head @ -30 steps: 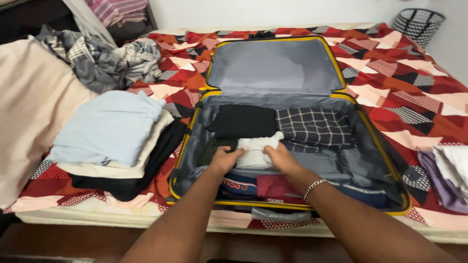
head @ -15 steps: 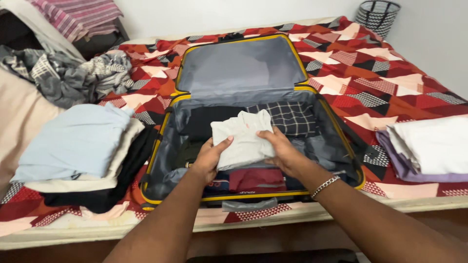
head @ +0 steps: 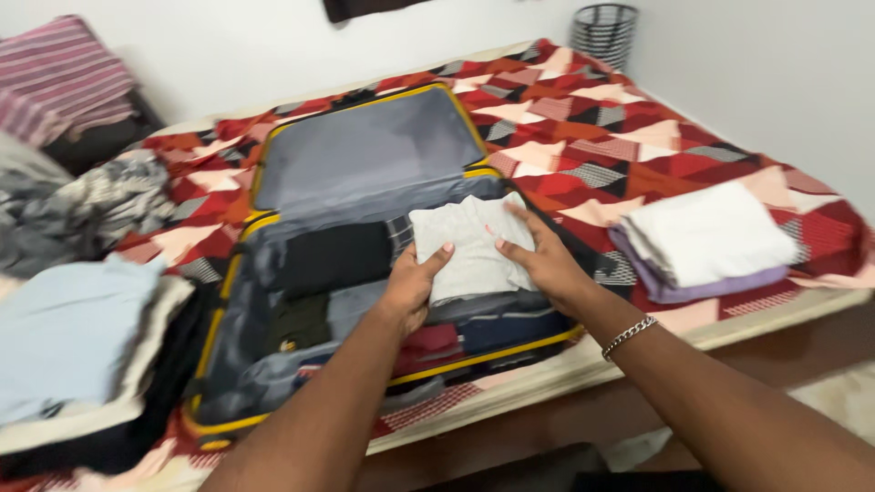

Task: The person opens a blue suitcase and removes clothes including a purple shirt, black pants, a white shirt, and a plaid shirt, placing them onto a bed.

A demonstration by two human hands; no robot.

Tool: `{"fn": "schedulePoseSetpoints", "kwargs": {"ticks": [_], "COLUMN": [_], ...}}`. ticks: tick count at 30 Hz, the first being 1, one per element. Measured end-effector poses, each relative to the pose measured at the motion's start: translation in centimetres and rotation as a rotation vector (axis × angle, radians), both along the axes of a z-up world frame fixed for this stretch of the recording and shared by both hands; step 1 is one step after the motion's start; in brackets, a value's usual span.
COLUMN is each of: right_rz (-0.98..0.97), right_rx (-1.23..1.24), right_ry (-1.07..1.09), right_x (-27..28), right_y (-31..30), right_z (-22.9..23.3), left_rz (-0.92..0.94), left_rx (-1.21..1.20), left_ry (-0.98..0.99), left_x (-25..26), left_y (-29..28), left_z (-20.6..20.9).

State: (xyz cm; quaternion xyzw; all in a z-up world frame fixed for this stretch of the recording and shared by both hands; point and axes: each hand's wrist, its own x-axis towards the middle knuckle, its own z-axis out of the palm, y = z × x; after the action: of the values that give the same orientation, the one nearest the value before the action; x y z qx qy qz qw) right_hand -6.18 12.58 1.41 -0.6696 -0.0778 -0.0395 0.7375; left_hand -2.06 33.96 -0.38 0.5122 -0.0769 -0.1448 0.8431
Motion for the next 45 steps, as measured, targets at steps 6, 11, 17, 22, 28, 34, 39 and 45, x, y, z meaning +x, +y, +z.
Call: {"fn": "schedulePoseSetpoints", "kwargs": {"ticks": [6, 11, 17, 22, 28, 34, 39, 45], "right_rz": [-0.116, -0.212, -0.375, -0.442, -0.575, -0.633, -0.672, -0.680], "right_rx": [-0.124, -0.210, -0.248, -0.308, -0.457, -0.631, -0.760, -0.833], "right_ry": [-0.050, -0.033, 0.093, 0.074, 0.165, 0.166, 0.020, -0.041], "right_x": [-1.2, -2.4, -2.9, -2.5, -1.9, -0.6, 0.7, 1.1], "right_y": [-8.9, -15.0, -21.0, -26.2, -29.6, -32.0, -33.7, -33.8], "right_z": [0.7, 1.7, 2.4, 2.7, 3.9, 2.7, -0.3, -2.7], "left_rz": [-0.043, -0.109, -0.164, -0.290, -0.295, -0.255, -0.184, -0.116], "left_rx": [-0.003, -0.014, 0.118, 0.048, 0.239, 0.264, 0.334, 0.648], "left_ry": [0.025, 0.027, 0.098, 0.031, 0.146, 0.104, -0.061, -0.145], "left_x": [0.5, 1.2, 2.3, 3.5, 3.6, 3.7, 3.9, 2.8], "left_y": [-10.0, -16.8, -23.5, -29.0, -33.1, -35.8, -36.9, -35.9], "left_z": [0.4, 0.1, -0.3, -2.0, -2.7, -4.0, -5.2, -3.1]}}
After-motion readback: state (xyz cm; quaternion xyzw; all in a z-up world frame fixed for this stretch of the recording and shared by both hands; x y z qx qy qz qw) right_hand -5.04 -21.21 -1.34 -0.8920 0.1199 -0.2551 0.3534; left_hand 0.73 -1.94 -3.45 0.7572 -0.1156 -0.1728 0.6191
